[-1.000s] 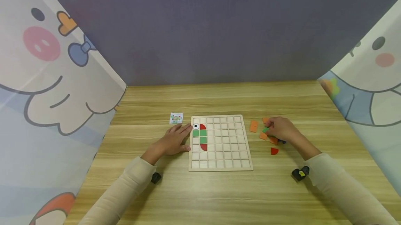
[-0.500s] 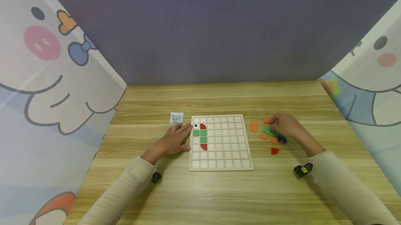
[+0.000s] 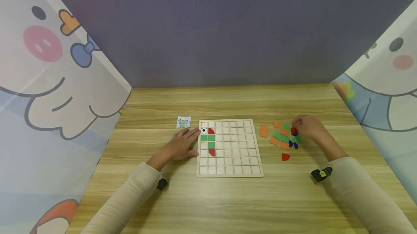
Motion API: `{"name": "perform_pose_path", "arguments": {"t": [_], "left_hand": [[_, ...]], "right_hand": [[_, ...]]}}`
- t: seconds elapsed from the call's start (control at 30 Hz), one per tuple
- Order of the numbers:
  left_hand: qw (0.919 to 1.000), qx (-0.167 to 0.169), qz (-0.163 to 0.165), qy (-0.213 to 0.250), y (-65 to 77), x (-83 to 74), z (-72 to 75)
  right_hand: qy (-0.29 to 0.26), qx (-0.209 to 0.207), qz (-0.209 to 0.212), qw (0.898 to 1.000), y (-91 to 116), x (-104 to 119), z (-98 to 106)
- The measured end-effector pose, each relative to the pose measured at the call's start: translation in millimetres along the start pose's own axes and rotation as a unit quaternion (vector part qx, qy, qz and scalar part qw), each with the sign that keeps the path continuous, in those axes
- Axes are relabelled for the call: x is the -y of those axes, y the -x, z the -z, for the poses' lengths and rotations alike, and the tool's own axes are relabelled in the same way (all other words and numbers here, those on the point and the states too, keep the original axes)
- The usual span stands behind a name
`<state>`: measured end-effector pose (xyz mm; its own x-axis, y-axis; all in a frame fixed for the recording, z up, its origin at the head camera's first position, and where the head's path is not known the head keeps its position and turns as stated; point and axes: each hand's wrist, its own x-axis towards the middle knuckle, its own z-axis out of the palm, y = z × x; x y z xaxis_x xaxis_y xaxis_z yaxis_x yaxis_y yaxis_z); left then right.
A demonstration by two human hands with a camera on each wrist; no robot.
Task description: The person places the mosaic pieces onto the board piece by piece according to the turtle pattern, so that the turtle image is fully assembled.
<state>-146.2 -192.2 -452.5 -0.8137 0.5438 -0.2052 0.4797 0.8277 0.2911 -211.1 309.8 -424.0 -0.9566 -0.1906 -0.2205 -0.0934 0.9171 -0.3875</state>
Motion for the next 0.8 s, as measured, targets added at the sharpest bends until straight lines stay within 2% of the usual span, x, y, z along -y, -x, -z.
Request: {"name": "perform_pose_path", "arguments": {"t": [0.17,0.4,0.8], "left_hand": [[1.0,-0.003,0.002,0.001,0.4,1.0,-1.1],[1.0,0.0,0.004,0.008,1.0,-0.1,0.5],[1.0,0.001,0.006,0.007,0.0,0.1,-0.4]], "right_hand": [[0.008,0.0,-0.007,1.0,0.2,-8.2,2.3],[-0.016,0.017,-0.026,0.999,-1.1,-11.5,-4.3],[-0.009,0.014,-0.008,1.0,-9.3,-5.5,-7.0]]}}
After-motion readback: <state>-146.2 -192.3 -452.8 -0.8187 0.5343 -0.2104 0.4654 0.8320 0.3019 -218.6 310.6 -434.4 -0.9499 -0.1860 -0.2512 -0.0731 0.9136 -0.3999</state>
